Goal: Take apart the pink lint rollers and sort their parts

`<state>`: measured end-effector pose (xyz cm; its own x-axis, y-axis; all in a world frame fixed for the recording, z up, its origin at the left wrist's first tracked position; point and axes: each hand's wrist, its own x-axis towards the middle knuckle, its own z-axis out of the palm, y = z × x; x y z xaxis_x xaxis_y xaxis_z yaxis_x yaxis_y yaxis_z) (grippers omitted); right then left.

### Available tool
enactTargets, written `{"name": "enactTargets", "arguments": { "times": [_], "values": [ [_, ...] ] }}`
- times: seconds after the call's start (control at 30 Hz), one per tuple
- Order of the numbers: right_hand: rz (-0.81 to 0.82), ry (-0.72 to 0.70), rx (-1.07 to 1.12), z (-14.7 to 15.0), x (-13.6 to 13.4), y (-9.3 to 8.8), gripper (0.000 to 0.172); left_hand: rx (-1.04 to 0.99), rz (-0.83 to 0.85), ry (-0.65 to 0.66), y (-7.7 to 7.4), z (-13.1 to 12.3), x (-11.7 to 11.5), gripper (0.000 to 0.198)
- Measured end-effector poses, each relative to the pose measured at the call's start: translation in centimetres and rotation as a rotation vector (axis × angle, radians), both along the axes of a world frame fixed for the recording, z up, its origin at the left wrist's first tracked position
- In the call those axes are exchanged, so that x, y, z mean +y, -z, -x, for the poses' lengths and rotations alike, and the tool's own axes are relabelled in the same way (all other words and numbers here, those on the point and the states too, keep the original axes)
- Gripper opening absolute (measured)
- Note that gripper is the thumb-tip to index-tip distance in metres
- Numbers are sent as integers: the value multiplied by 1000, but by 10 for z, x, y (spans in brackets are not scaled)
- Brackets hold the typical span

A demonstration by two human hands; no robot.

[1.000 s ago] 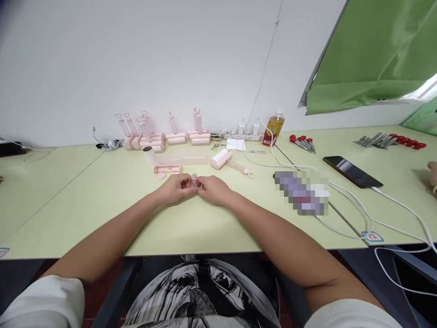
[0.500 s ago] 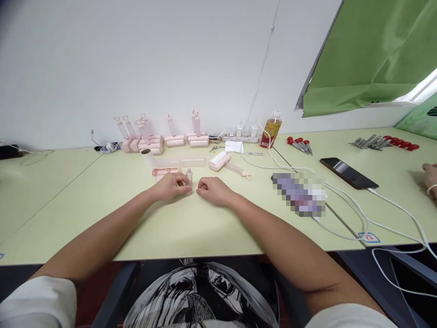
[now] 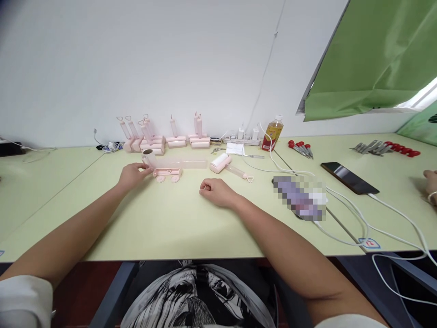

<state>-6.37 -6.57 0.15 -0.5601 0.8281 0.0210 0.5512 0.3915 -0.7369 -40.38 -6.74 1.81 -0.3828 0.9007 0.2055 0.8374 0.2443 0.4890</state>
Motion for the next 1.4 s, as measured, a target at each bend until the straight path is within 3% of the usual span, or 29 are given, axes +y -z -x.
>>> {"name": "enactTargets", "arguments": {
  "times": [0.33, 0.53, 0.63, 0.73, 0.8, 0.9, 1.03, 1.23, 1.33, 1.4],
  "values": [
    [-57, 23, 31, -4, 4, -1, 18, 30, 21, 12, 14, -9, -2, 51],
    [-463, 482, -160, -40, 48, -8, 23, -37, 25, -11, 11, -9, -7, 55],
    [-326, 616, -348, -59, 68, -3, 41, -63, -79, -37, 5, -4, -11, 46],
    [-211, 574, -466, -65, 75, 4, 35, -3, -295, -95, -5, -6, -19, 38],
    [-231, 505, -468, -64, 73, 5, 28, 57, -432, -88, -13, -18, -26, 34],
    [-308, 408, -398, -60, 67, 3, 23, 93, -419, 122, -24, -51, -32, 29],
    [-354, 352, -326, -60, 64, 2, 20, 213, -202, 530, -30, -96, -5, 32],
    [-270, 288, -264, -69, 62, 2, 16, 345, 178, 577, -28, -118, 77, 58],
    [-191, 271, -213, -70, 60, -1, 17, 314, 224, 581, -26, -125, 95, 56],
    [-156, 255, -183, -69, 60, -3, 16, 279, 157, 565, -25, -133, 94, 47]
  ]
}}
